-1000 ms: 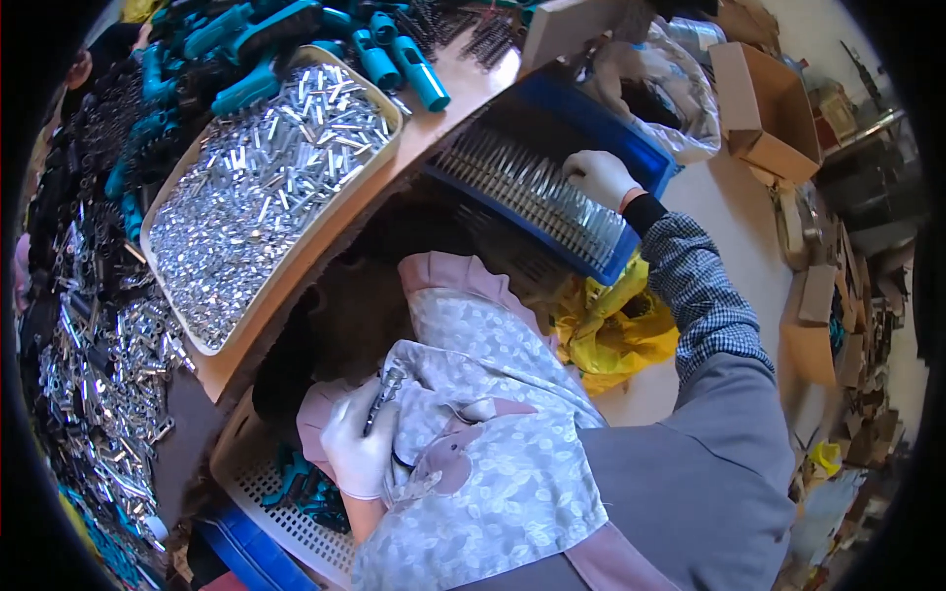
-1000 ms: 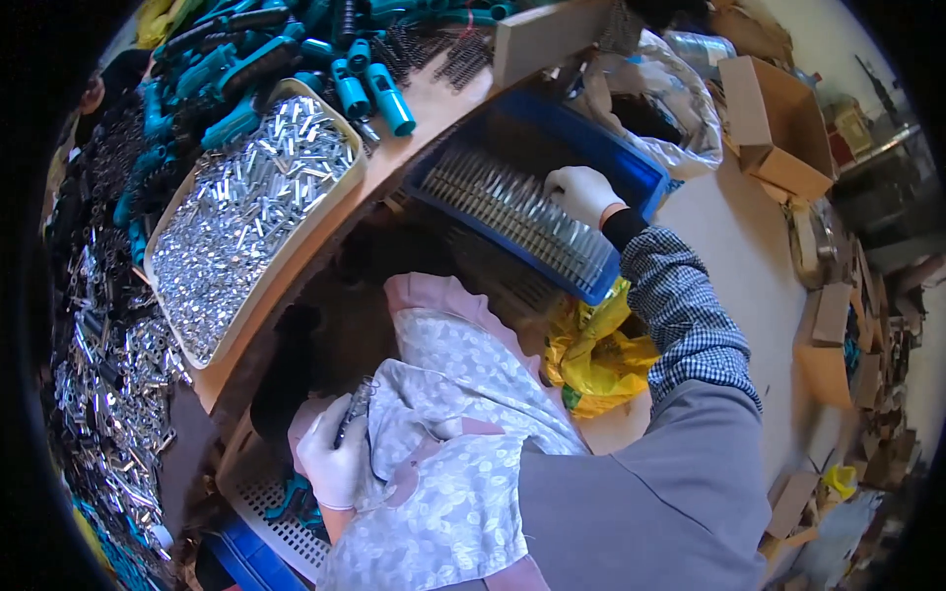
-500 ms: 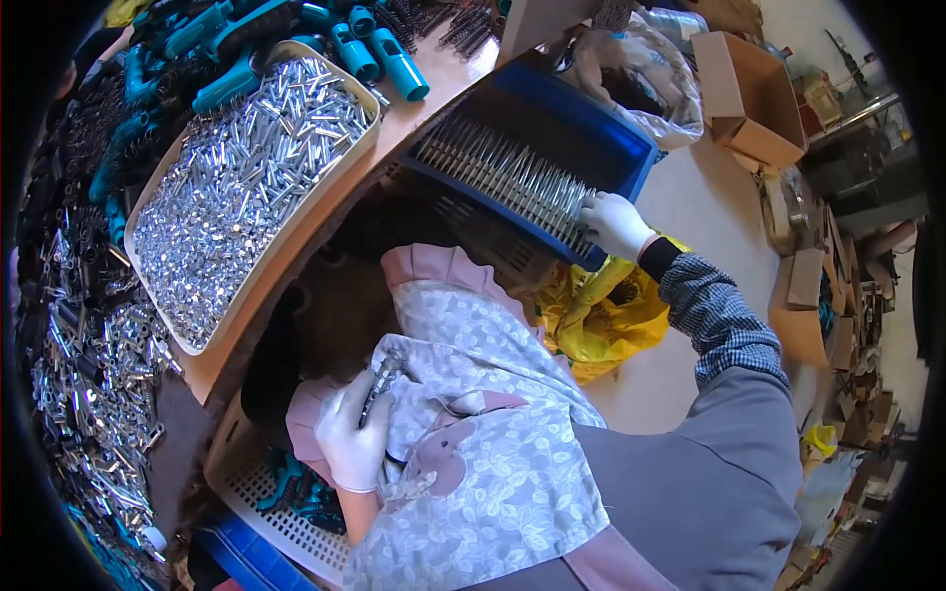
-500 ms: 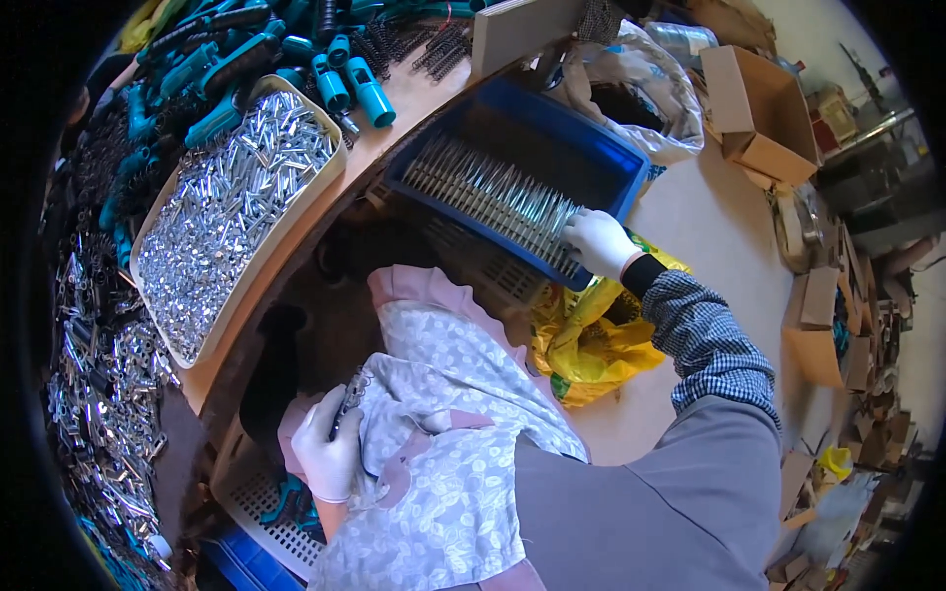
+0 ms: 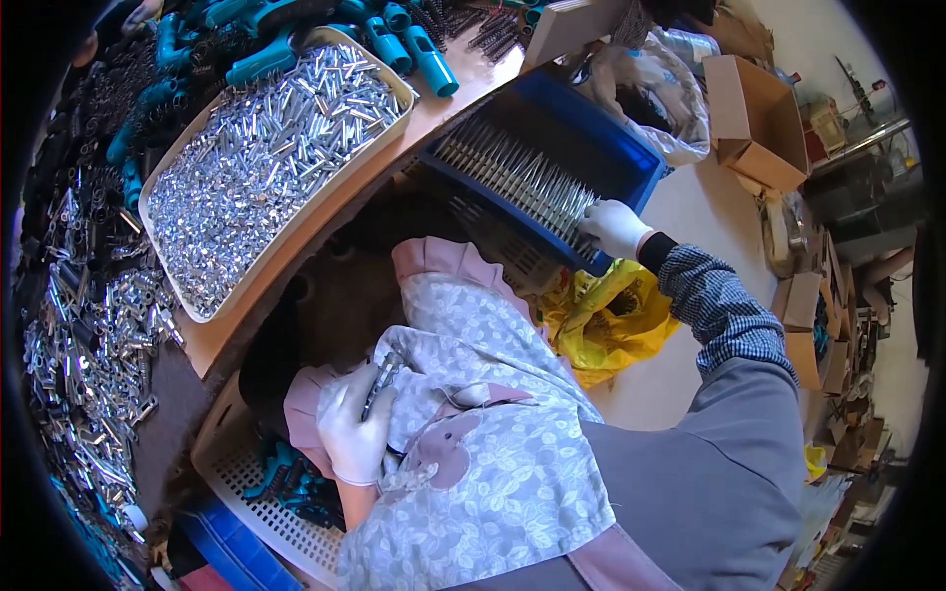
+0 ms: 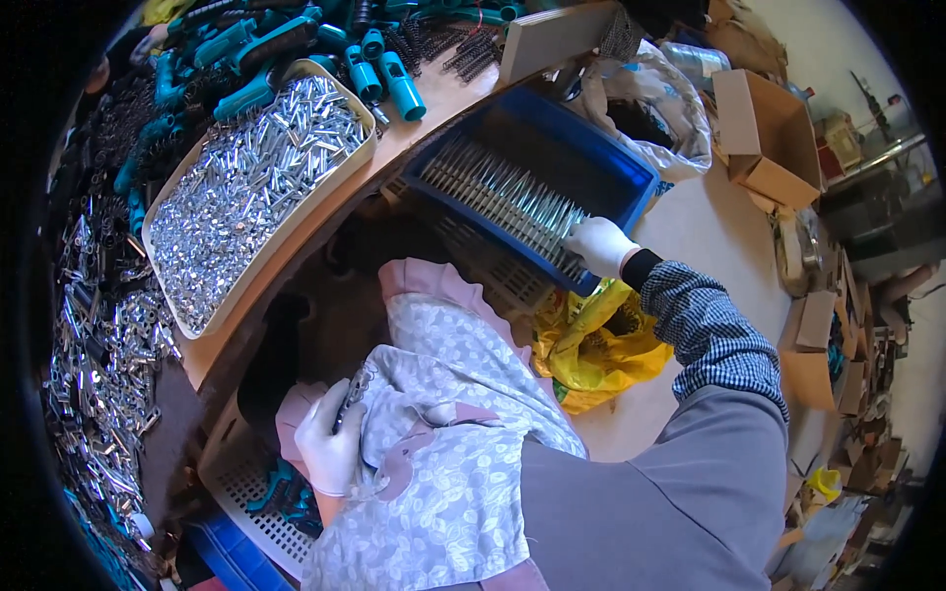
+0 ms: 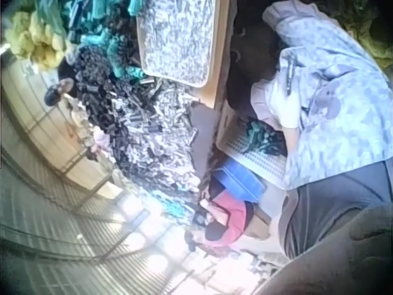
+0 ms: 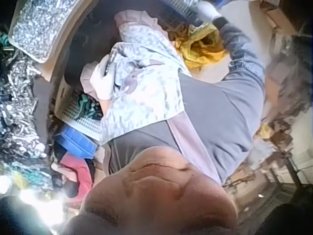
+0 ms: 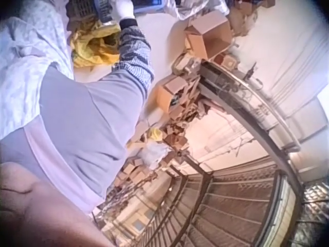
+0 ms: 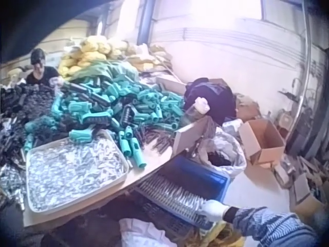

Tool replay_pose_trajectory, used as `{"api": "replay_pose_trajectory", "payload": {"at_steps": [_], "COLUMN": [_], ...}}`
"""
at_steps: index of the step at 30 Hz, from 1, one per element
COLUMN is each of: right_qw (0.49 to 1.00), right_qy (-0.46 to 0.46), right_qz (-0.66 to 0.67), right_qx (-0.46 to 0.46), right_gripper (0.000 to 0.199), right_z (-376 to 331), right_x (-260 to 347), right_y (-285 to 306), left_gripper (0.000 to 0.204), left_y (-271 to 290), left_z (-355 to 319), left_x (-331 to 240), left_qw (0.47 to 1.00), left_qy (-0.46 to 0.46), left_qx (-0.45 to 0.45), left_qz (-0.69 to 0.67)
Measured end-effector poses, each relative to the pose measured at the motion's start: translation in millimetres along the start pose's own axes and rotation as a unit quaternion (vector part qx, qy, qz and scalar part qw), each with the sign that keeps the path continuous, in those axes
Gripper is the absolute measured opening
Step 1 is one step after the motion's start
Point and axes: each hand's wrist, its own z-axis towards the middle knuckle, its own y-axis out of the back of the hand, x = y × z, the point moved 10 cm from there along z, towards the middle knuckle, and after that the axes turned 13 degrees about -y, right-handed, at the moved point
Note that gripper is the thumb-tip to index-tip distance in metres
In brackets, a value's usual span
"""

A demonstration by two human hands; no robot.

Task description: Assembling plastic and metal handle components at a workshop workbench.

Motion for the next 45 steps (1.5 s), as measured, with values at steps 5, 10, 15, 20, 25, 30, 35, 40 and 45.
{"api": "replay_pose_trajectory", "payload": {"at_steps": [5,10,15,20,25,30,35,40,45], "right_qw": [1.0,0.854,0.533,0.368,0.469,0.555,0.563,0.587,0.648], "right_qy": [-0.015,-0.047,0.084,0.186,0.215,0.2,0.2,0.183,0.168], "right_qz": [0.006,0.506,0.831,0.854,0.769,0.712,0.709,0.702,0.68], "right_qx": [0.025,-0.115,0.134,0.317,0.378,0.381,0.375,0.361,0.3], "right_gripper": [0.02,0.022,0.021,0.024,0.027,0.036,0.036,0.027,0.019], "right_z": [1,8,5,-9,-18,-22,-22,-16,-7], "right_x": [-5,42,219,344,381,376,374,374,364], "right_y": [22,137,165,169,163,166,165,159,158], "left_gripper": [0.031,0.035,0.041,0.045,0.049,0.042,0.041,0.039,0.036], "left_y": [7,6,6,58,98,101,93,90,96], "left_z": [1,-6,-11,-18,-48,-43,-42,-45,-42], "left_x": [2,18,34,26,9,7,20,26,21], "left_qw": [1.0,0.996,0.978,0.957,0.931,0.913,0.902,0.908,0.937], "left_qy": [0.013,0.071,0.159,0.161,0.184,0.236,0.269,0.26,0.213], "left_qx": [-0.022,-0.029,-0.056,-0.208,-0.298,-0.302,-0.281,-0.28,-0.267], "left_qz": [-0.007,-0.047,-0.12,-0.127,-0.102,-0.142,-0.185,-0.174,-0.075]}}
